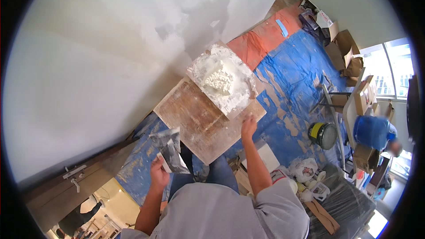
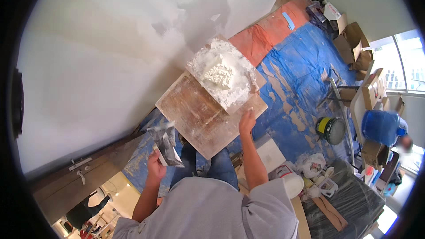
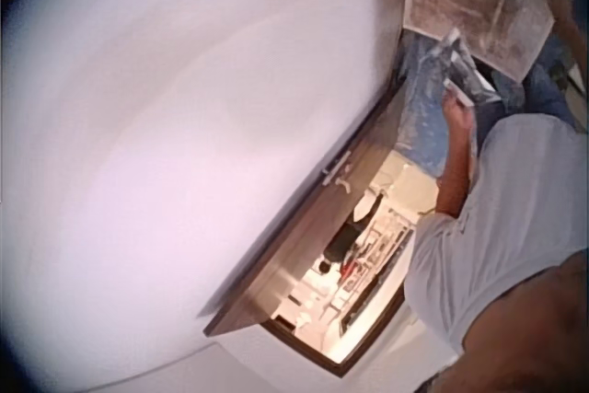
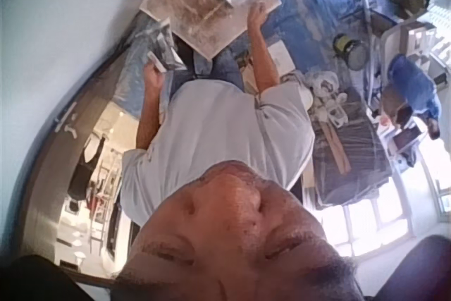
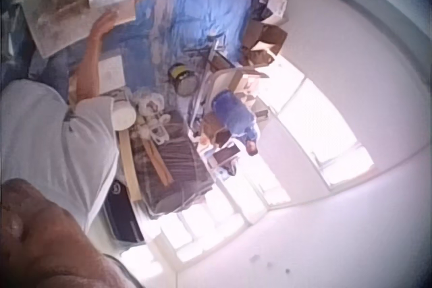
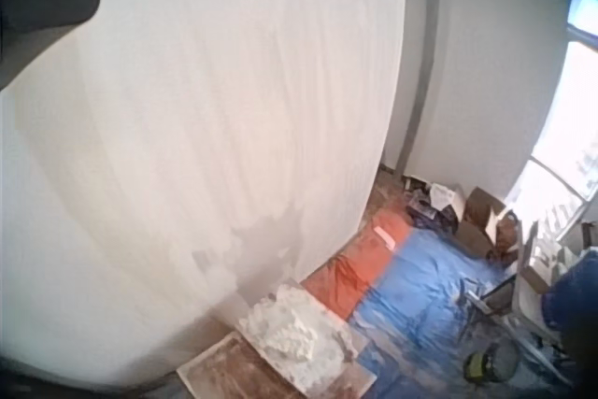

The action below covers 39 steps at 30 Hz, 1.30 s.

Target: The person scoops compound using putty knives and applies it onto the wall, smoothing it across the surface with the knife.

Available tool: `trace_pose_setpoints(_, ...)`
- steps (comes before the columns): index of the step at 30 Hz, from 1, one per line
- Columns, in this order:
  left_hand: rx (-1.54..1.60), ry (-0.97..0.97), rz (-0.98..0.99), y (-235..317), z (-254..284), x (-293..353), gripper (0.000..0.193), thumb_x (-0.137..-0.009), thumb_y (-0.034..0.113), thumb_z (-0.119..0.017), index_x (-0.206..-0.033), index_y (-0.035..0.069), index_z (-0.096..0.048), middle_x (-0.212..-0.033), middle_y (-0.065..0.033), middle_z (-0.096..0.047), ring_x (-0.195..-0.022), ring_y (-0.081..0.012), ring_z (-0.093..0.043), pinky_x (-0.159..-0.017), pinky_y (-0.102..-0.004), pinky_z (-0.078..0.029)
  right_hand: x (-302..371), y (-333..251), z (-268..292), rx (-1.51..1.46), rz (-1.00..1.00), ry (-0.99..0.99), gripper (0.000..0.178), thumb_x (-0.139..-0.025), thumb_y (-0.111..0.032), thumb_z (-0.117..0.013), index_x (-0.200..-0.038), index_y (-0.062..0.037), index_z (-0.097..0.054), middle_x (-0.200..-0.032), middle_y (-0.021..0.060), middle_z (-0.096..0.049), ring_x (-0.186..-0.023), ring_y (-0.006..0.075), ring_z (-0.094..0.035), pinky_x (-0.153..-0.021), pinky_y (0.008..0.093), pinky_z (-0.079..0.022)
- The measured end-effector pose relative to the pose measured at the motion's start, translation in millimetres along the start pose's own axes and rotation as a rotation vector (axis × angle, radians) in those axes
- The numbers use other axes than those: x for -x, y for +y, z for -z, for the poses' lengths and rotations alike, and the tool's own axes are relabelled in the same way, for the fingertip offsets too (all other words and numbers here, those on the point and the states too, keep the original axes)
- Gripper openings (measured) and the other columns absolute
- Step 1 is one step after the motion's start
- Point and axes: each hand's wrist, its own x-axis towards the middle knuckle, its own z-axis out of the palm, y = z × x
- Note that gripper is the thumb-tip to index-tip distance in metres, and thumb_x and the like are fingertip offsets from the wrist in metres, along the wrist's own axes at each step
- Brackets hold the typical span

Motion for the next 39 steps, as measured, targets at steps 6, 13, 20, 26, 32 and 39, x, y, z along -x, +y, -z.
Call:
trace_pose_setpoints(6,-0.063,-0.072,-0.116,68.3,15.7,-30.8,0.032,-0.099,0.017,-0.060,-0.126,-0.001,-0.061,-0.123,-0.0091,-0.068,-0.111,-0.0206,-0.066,-0.100,-0.0361,-0.052,204.6,86.0,99.1,0.404,0.531,-0.951,0.031,-0.101,-0.035,-0.052,-0.099,-0.0067,-0.066,-0.090,0.0229,-0.067,-0.084,0.0459,-0.065,-0.071,0.0513,-0.051)
trace_pose_setpoints(13,-0.268,-0.202,-0.011,168.1,-17.8,-89.8,0.027,-0.101,0.017,-0.059,-0.120,-0.002,-0.064,-0.111,-0.0067,-0.070,-0.099,-0.0164,-0.068,-0.091,-0.0296,-0.053,300.8,86.8,78.2,0.608,0.413,-0.971,0.032,-0.097,-0.038,-0.061,-0.091,-0.0059,-0.060,-0.087,0.0227,-0.067,-0.086,0.0465,-0.064,-0.072,0.0557,-0.050)
trace_pose_setpoints(20,-0.398,-0.488,0.133,244.4,-4.8,-154.2,0.024,-0.100,0.014,-0.059,-0.114,-0.004,-0.066,-0.103,-0.0054,-0.071,-0.090,-0.0121,-0.068,-0.084,-0.0287,-0.054,374.1,68.2,32.9,0.348,0.151,-0.747,0.045,-0.083,-0.041,-0.080,-0.078,-0.0045,-0.054,-0.068,0.0138,-0.059,-0.064,0.0278,-0.056,-0.060,0.0422,-0.045)
trace_pose_setpoints(26,-0.498,-0.709,0.192,333.9,-19.3,-177.2,0.030,-0.099,0.016,-0.060,-0.120,-0.004,-0.065,-0.111,-0.0081,-0.072,-0.094,-0.0150,-0.070,-0.086,-0.0288,-0.054,458.2,-24.9,32.6,0.306,0.046,-0.556,0.045,-0.081,-0.030,-0.083,-0.073,-0.0071,-0.046,-0.064,0.0038,-0.042,-0.063,0.0133,-0.041,-0.056,0.0354,-0.038)
trace_pose_setpoints(32,-0.530,-0.794,0.247,378.1,-40.2,-173.9,0.032,-0.099,0.018,-0.061,-0.121,-0.005,-0.066,-0.110,-0.0095,-0.073,-0.093,-0.0146,-0.070,-0.085,-0.0278,-0.054,503.7,-124.3,36.3,0.568,0.058,-0.575,0.041,-0.084,-0.042,-0.077,-0.083,-0.0068,-0.054,-0.072,0.0165,-0.064,-0.076,0.0394,-0.066,-0.065,0.0472,-0.049)
trace_pose_setpoints(39,-0.424,-0.945,0.386,375.4,-79.0,-139.6,0.034,-0.102,0.019,-0.057,-0.126,-0.004,-0.061,-0.118,-0.0104,-0.070,-0.103,-0.0180,-0.068,-0.093,-0.0318,-0.054,503.0,-265.1,132.8,0.065,0.324,-0.033,0.026,-0.094,-0.014,-0.065,-0.117,-0.0019,-0.069,-0.104,0.0164,-0.073,-0.090,0.0258,-0.071,-0.079,0.0370,-0.056)
